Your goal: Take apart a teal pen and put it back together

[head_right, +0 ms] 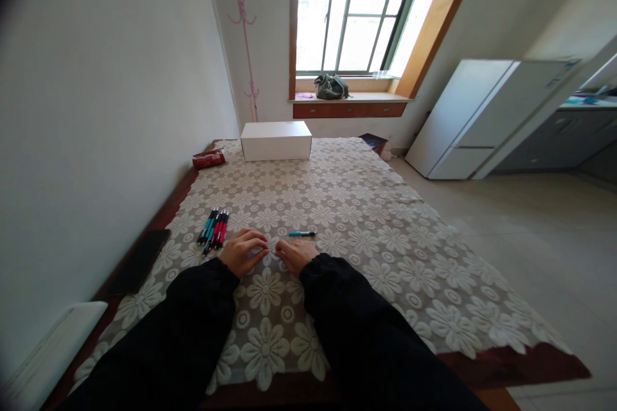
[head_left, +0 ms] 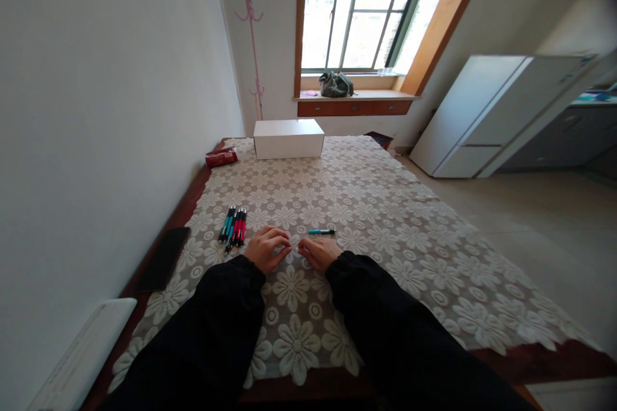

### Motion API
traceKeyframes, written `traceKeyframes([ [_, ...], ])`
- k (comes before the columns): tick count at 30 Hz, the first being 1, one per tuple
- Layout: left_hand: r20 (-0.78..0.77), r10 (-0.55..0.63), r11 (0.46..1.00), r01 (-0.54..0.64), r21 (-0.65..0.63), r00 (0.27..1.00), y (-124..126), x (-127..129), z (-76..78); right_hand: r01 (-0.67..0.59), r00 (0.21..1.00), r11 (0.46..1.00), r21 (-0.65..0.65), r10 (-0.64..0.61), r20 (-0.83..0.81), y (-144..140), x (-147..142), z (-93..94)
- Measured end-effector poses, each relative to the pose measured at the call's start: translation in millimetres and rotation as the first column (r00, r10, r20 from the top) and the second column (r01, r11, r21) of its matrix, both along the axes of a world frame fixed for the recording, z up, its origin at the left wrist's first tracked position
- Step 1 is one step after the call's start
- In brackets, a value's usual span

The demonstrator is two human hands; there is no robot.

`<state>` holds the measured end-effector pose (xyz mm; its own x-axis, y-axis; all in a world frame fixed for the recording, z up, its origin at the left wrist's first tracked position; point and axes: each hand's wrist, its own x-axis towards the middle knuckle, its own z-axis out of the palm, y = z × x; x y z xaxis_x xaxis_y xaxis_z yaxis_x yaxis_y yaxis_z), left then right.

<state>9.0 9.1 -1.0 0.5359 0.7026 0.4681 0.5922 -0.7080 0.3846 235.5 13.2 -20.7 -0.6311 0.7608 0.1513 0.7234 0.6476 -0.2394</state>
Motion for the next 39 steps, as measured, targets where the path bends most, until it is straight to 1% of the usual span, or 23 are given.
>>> traceKeyframes([
  [4, 0.024, 0.053, 0.998, -0.053, 0.015, 0.998, 0, -1, -0.7, -0.004, 0.997, 1.0, 0.023, 0.006, -0.082, -1, 1, 1.9],
  [7, 0.052, 0.11, 0.993, -0.112, 0.036, 0.993, 1, -2, -0.6, 0.021, 0.989, 0.998, 0.062, -0.011, -0.149, 0, 3, 1.3],
  [9, 0.061, 0.128, 0.99, -0.13, 0.045, 0.99, 1, -2, -0.3, 0.037, 0.984, 0.996, 0.079, -0.023, -0.179, 1, 3, -0.3],
  [15, 0.061, 0.108, 0.992, -0.112, 0.064, 0.992, 0, -1, 1.2, 0.034, 0.979, 0.993, 0.109, -0.012, -0.203, 3, 4, -3.2],
  [20, 0.045, 0.084, 0.995, -0.086, 0.059, 0.995, 0, -1, 0.9, -0.033, 0.975, 0.989, 0.144, 0.063, -0.211, 2, 4, -1.0],
  [22, 0.04, 0.085, 0.995, -0.088, 0.054, 0.996, 0, -1, 1.1, -0.037, 0.975, 0.986, 0.164, 0.072, -0.211, 2, 3, 0.4],
  [26, 0.03, 0.103, 0.994, -0.104, 0.033, 0.994, -1, -1, 2.8, 0.016, 0.975, 0.982, 0.191, 0.027, -0.221, 1, 3, 2.6],
  [30, 0.034, 0.158, 0.987, -0.158, 0.011, 0.987, -1, -1, 2.4, 0.052, 0.977, 0.986, 0.161, -0.017, -0.21, 1, 3, 3.9],
  [35, 0.021, 0.266, 0.964, -0.266, -0.004, 0.964, 2, -4, -5.5, 0.077, 0.975, 0.988, 0.134, -0.046, -0.218, 2, 3, 2.2],
  [39, -0.028, 0.302, 0.953, -0.302, -0.033, 0.953, 4, -6, -11.8, 0.108, 0.968, 0.986, 0.131, -0.074, -0.24, 4, 5, -0.1],
])
